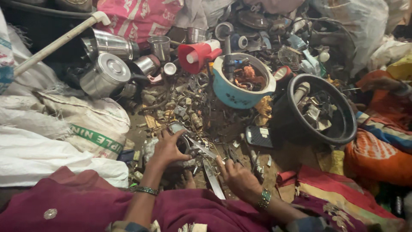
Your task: The person sits on the floor and uses a metal file to smooth and shape a small metal object. They repeatedly file the object, reposition it, and continue filing different edges.
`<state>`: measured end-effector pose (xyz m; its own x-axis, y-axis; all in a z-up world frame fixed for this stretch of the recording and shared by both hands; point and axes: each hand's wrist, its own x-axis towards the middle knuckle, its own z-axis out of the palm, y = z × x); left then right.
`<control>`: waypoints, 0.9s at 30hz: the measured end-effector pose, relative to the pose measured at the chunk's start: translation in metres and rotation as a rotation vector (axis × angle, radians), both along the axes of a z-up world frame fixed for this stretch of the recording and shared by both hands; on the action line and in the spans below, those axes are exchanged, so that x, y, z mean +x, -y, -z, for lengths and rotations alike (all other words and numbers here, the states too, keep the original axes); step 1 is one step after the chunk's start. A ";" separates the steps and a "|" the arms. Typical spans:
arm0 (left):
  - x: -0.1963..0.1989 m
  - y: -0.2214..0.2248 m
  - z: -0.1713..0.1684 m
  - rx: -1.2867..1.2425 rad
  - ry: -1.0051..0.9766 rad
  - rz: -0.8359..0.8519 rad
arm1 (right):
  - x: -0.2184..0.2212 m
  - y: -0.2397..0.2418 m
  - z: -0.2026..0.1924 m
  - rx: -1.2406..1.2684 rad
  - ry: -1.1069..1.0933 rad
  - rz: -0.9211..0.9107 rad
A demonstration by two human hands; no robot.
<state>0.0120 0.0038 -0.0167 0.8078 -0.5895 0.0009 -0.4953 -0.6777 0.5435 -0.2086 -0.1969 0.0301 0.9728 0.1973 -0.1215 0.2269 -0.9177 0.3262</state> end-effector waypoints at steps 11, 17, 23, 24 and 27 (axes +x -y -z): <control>0.013 -0.007 0.001 -0.024 -0.091 -0.091 | 0.016 0.033 -0.013 1.048 0.389 0.478; 0.014 -0.007 0.004 -0.021 -0.086 -0.083 | 0.010 0.096 0.027 1.059 -0.101 1.214; 0.010 -0.004 0.000 0.036 -0.114 -0.075 | 0.002 0.151 0.150 0.526 -0.020 0.965; 0.010 -0.004 0.000 0.031 -0.111 -0.065 | 0.002 0.156 0.164 0.498 0.008 0.947; 0.009 0.001 0.000 0.082 -0.055 -0.047 | 0.002 0.150 0.190 0.430 0.153 0.820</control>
